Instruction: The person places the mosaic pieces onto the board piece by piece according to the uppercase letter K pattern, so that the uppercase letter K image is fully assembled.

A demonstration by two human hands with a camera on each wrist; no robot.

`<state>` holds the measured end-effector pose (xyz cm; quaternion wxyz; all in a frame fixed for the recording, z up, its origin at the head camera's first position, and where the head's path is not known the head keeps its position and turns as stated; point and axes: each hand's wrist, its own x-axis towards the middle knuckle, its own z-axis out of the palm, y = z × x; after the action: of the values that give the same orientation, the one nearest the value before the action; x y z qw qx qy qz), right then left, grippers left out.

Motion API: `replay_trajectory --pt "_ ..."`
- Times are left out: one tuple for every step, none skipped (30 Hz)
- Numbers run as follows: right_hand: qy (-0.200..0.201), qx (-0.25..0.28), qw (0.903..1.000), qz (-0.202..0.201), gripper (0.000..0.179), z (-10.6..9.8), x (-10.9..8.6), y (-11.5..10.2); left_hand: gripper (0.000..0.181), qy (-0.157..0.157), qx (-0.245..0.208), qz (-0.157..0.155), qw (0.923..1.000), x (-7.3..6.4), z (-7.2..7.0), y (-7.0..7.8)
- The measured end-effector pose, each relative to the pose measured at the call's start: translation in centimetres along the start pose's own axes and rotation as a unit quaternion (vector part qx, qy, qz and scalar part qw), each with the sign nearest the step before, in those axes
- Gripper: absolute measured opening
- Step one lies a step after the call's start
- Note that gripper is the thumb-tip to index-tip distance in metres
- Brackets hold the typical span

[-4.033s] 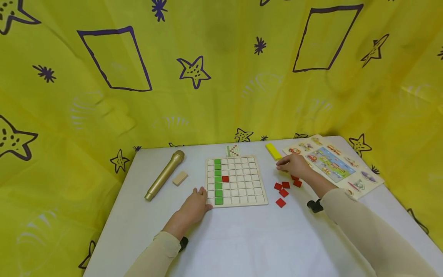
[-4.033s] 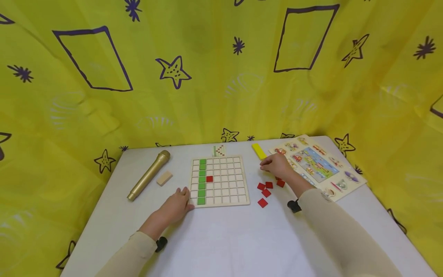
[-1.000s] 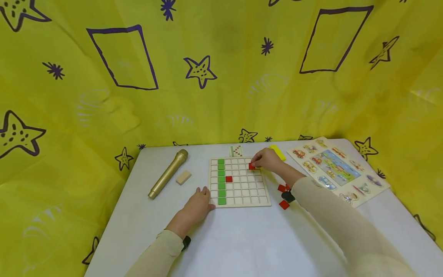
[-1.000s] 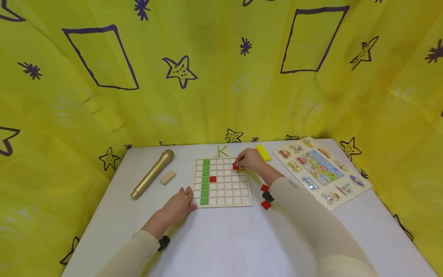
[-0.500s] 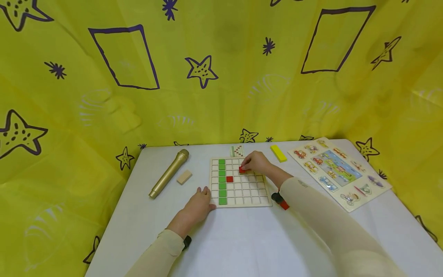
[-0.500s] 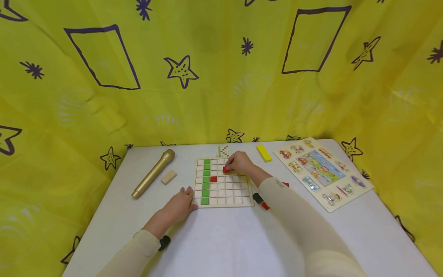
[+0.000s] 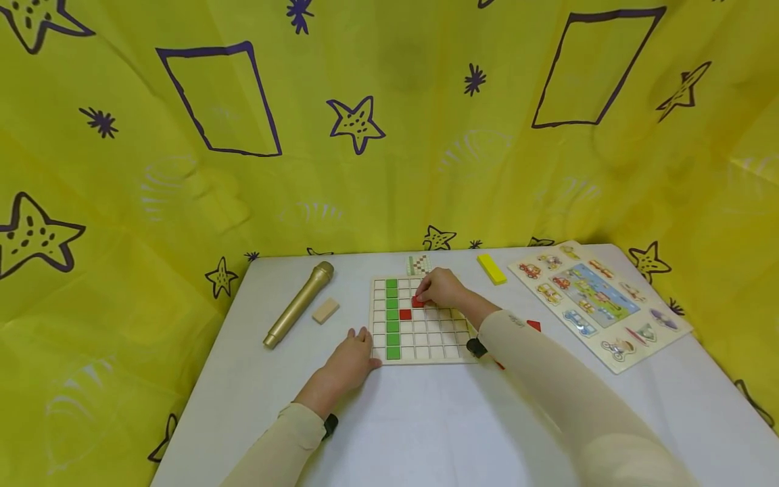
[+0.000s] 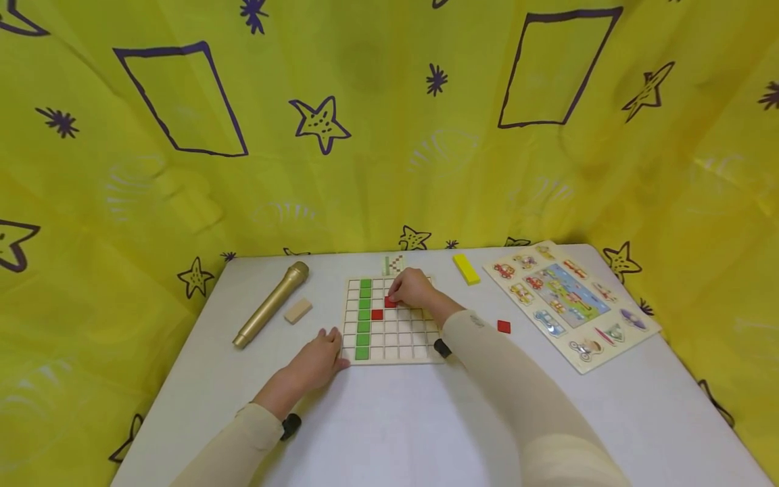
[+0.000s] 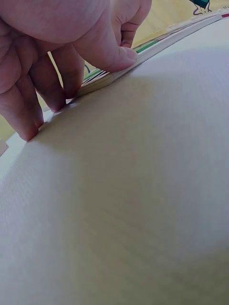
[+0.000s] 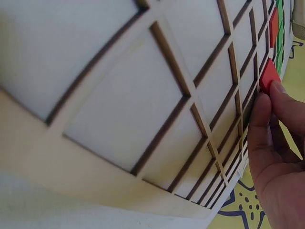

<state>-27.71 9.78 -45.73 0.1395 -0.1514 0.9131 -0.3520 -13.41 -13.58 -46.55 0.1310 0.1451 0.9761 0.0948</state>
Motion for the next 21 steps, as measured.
replay_trajectory --pt "0.001 -0.004 1.0 0.0 0.005 0.06 0.03 0.0 0.069 -0.001 0.001 0.0 1.0 0.02 0.02 0.01" --pt "0.003 -0.009 1.0 0.0 0.005 0.13 0.07 0.01 0.07 -0.001 0.002 0.0 1.0 0.04 0.02 0.02" --pt "0.004 -0.015 0.9999 -0.002 0.005 0.18 0.11 0.03 0.07 0.001 0.003 0.001 1.0 0.03 0.0 0.03" --pt "0.006 -0.024 0.9997 -0.005 0.006 0.24 0.16 0.06 0.07 0.001 0.002 0.001 1.0 0.01 -0.01 0.05" --pt "0.006 -0.031 0.9995 -0.008 0.006 0.31 0.22 0.1 0.07 0.002 0.0 0.002 1.0 -0.01 -0.07 0.06" --pt "0.006 -0.037 0.9993 -0.01 0.006 0.4 0.27 0.14 0.07 0.003 0.0 0.003 1.0 -0.03 -0.11 0.07" --pt "0.006 -0.043 0.999 -0.013 0.006 0.47 0.33 0.17 0.07 0.004 -0.002 0.004 1.0 -0.06 -0.16 0.08" --pt "0.006 -0.048 0.9987 -0.016 0.006 0.55 0.36 0.18 0.07 0.006 -0.003 0.005 1.0 -0.08 -0.19 0.07" --pt "0.005 -0.052 0.9985 -0.017 0.007 0.62 0.37 0.18 0.069 0.007 -0.004 0.006 1.0 -0.08 -0.22 0.08" --pt "0.005 -0.054 0.9984 -0.017 0.007 0.68 0.36 0.16 0.069 0.005 -0.005 0.005 1.0 -0.08 -0.22 0.06" --pt "0.004 -0.054 0.9984 -0.016 0.007 0.72 0.34 0.15 0.069 0.004 -0.004 0.005 1.0 -0.07 -0.2 0.04" --pt "0.005 -0.055 0.9984 -0.014 0.007 0.77 0.31 0.13 0.069 0.003 -0.004 0.004 1.0 -0.07 -0.16 0.01" --pt "0.006 -0.055 0.9984 -0.013 0.006 0.8 0.26 0.1 0.069 0.002 -0.004 0.004 1.0 -0.05 -0.13 0.0" --pt "0.006 -0.054 0.9985 -0.011 0.006 0.82 0.19 0.07 0.069 0.001 -0.005 0.003 1.0 -0.05 -0.11 0.01" --pt "0.006 -0.053 0.9985 -0.011 0.006 0.83 0.14 0.08 0.069 0.0 -0.007 0.001 1.0 -0.08 -0.11 0.02" --pt "0.006 -0.053 0.9985 -0.012 0.006 0.82 0.1 0.05 0.069 -0.002 -0.007 0.0 1.0 -0.1 -0.13 0.02" --pt "0.006 -0.051 0.9986 -0.013 0.006 0.81 0.04 0.03 0.069 -0.003 -0.009 -0.001 1.0 -0.13 -0.17 0.04" --pt "0.007 -0.048 0.9987 -0.012 0.006 0.78 -0.04 0.01 0.069 -0.003 -0.01 -0.002 0.9999 -0.15 -0.2 0.07" --pt "0.007 -0.042 0.999 -0.009 0.006 0.74 -0.14 -0.03 0.069 -0.003 -0.01 -0.003 0.9999 -0.15 -0.21 0.1" --pt "0.008 -0.036 0.9993 -0.006 0.008 0.67 -0.27 -0.03 0.069 -0.003 -0.011 -0.003 0.9999 -0.17 -0.23 0.12" --pt "0.011 -0.033 0.9994 -0.003 0.009 0.58 -0.4 -0.03 0.069 -0.003 -0.01 -0.002 0.9999 -0.17 -0.23 0.13"
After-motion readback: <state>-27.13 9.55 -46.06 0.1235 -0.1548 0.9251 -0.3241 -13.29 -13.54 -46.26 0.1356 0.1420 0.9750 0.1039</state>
